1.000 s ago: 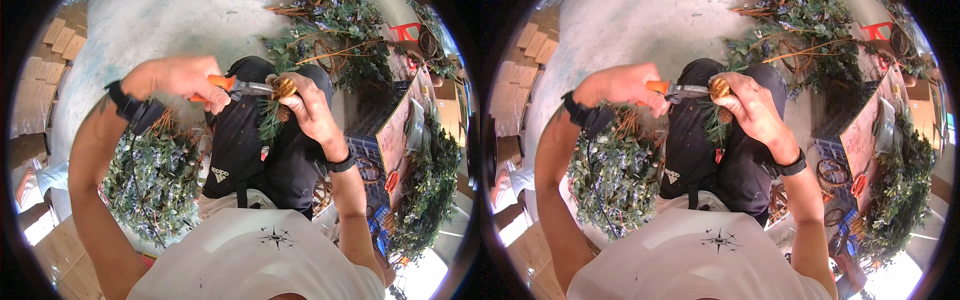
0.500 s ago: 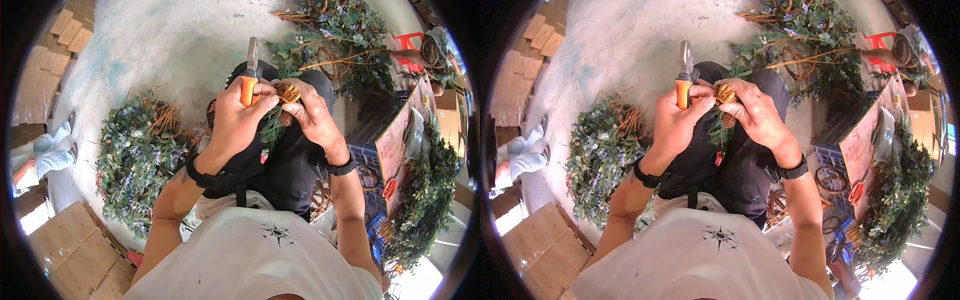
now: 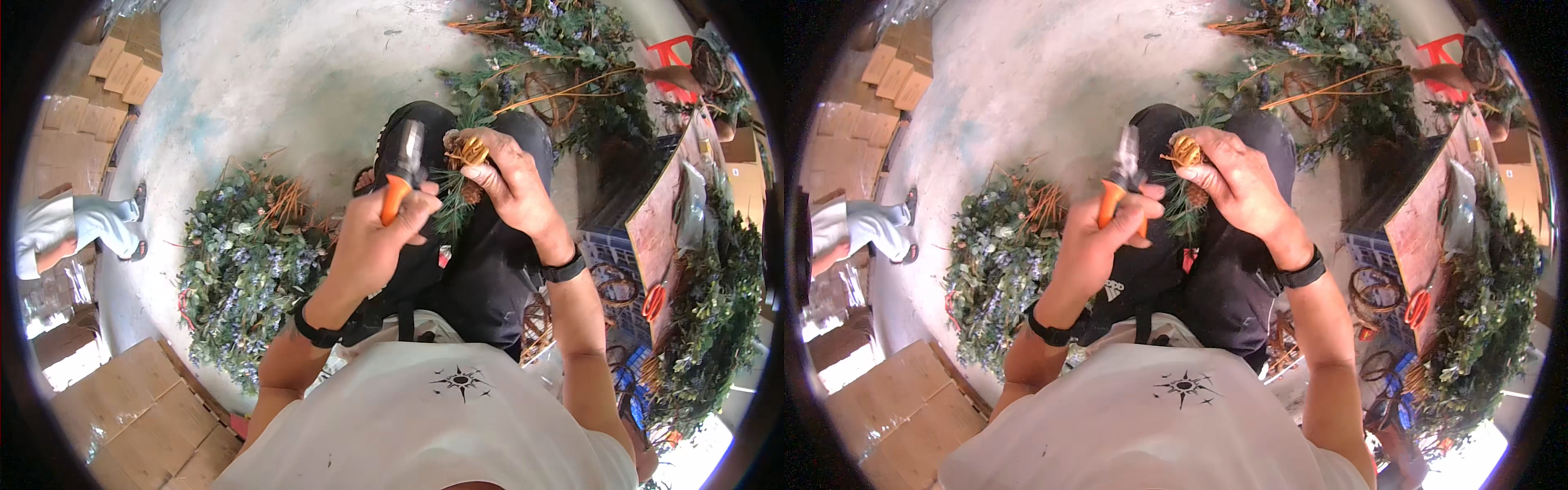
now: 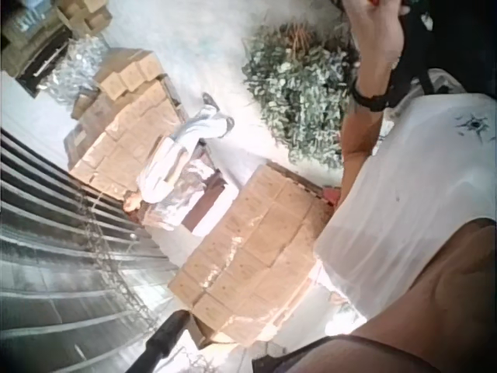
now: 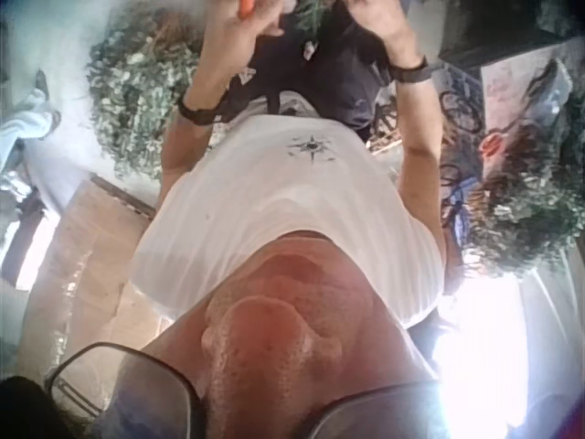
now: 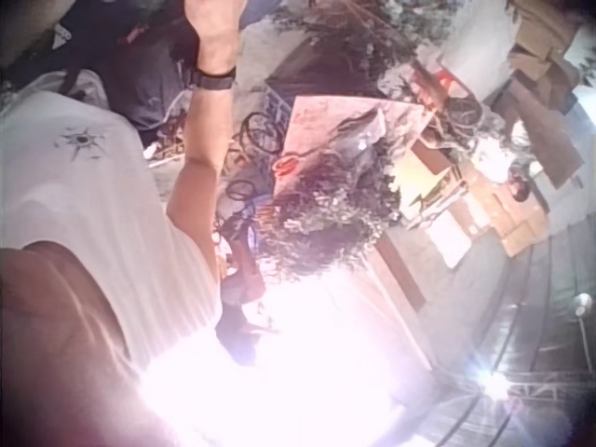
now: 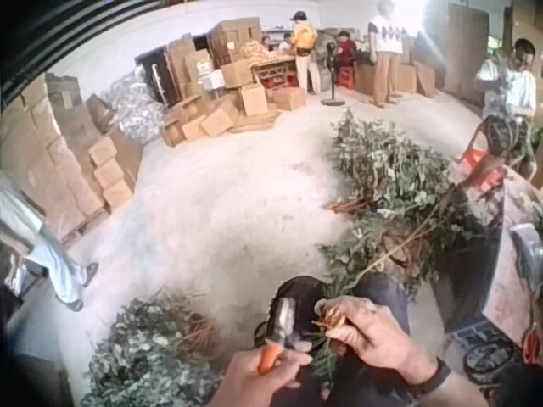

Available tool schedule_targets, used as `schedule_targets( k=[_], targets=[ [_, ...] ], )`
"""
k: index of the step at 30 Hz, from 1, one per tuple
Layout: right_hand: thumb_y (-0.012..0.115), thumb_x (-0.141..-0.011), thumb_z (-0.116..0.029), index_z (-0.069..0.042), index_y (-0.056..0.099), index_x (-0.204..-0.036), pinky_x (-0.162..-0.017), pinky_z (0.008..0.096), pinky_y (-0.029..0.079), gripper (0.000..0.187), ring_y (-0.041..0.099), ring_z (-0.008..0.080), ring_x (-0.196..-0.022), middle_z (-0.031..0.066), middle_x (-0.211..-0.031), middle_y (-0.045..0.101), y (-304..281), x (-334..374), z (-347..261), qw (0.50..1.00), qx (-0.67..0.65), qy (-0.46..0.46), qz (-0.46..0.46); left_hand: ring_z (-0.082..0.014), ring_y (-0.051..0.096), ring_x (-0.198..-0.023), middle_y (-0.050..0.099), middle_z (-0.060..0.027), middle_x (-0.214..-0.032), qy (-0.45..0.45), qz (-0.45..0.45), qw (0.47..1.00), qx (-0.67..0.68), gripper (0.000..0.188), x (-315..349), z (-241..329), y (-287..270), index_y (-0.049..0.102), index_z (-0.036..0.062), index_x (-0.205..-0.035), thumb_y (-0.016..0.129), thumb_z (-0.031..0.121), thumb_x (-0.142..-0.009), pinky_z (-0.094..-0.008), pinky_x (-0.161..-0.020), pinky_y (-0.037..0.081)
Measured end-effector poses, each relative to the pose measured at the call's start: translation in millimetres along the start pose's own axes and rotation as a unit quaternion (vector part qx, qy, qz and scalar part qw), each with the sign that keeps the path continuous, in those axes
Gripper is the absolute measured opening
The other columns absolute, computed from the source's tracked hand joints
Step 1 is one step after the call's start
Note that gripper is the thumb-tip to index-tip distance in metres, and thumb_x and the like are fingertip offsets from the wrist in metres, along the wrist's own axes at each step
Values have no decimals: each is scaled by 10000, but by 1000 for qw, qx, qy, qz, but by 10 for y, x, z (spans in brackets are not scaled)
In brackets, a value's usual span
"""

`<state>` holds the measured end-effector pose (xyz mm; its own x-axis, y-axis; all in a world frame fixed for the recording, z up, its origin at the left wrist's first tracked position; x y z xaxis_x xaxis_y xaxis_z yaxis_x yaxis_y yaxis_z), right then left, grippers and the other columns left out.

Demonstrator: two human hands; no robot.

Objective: Assemble decorative floral wreaths using artificial foliage, pinecones, and wire.

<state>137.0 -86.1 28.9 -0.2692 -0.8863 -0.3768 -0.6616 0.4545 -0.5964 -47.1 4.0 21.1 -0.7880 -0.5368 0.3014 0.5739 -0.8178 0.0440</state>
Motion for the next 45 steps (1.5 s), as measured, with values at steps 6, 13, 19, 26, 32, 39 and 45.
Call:
schedule_targets(
  k=[6, 13, 19, 26, 32, 39, 45],
  targets=[
    [713, -971, -297, -55, 629, -1320, -936, 451, 554, 432, 668, 400, -1119, 175, -1271, 686, 52, -4, -4, 1000, -3, 11, 20, -144, 682, -1033, 704, -129, -1237, -38, -52, 998, 21, 429, 81, -73, 191, 705, -60, -1209, 635, 335, -1058, -297, -800, 614],
    [698, -981, -299, -53, 626, -1301, -920, 451, 554, 410, 666, 385, -1116, 157, -1278, 686, 25, 18, -49, 1000, -5, 17, 26, -155, 683, -986, 705, -160, -1239, -16, -15, 996, -82, 433, 38, 19, 293, 722, -49, -1155, 581, 353, -1079, -325, -783, 621],
    [643, -1010, -355, -65, 602, -1336, -950, 472, 542, 439, 636, 388, -1193, 163, -1306, 677, 70, 24, -2, 1000, 11, 18, 20, -124, 639, -890, 722, -120, -1131, 9, -4, 990, -144, 408, 19, 44, 307, 718, -28, -1102, 612, 364, -1066, -294, -717, 547],
    [702, -981, -293, -28, 629, -1304, -975, 469, 538, 424, 646, 414, -1173, 185, -1279, 685, 45, 7, -33, 1000, -7, 27, 14, -106, 573, -833, 650, -65, -956, 16, -23, 992, -126, 332, 32, 114, 265, 693, -25, -1054, 603, 294, -1073, -289, -756, 473],
    [631, -1010, -406, -77, 622, -1311, -912, 476, 558, 447, 666, 398, -1134, 181, -1273, 685, 42, 7, -51, 999, 14, 21, 28, -83, 501, -722, 564, 4, -776, 43, -15, 987, -155, 252, 52, 240, 324, 654, -11, -1018, 619, 236, -1054, -276, -677, 435],
    [626, -1011, -416, -78, 622, -1316, -890, 479, 565, 455, 675, 397, -1113, 180, -1274, 686, 54, 14, -43, 999, 18, 24, 30, -229, 666, -1115, 714, -92, -979, 6, -37, 987, -154, 275, 4, 102, 275, 696, -25, -1050, 639, 245, -1041, -366, -975, 486],
    [624, -1013, -416, -73, 623, -1313, -875, 478, 571, 455, 683, 399, -1094, 177, -1272, 689, 35, 18, -68, 999, 23, 16, 41, -185, 643, -857, 683, -70, -902, 5, -20, 973, -228, 211, 34, 196, 288, 678, -30, -1036, 636, 176, -1015, -338, -803, 503]
  ],
)
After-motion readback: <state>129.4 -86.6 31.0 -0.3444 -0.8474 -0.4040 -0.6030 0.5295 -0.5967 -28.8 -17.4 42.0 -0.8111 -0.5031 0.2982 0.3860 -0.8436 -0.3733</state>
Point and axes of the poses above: each hand's wrist, its own x-axis away from the middle knuckle, its own y-axis out of the palm, z = x × y, the point moved 7 cm from there along -x, towards the middle knuckle
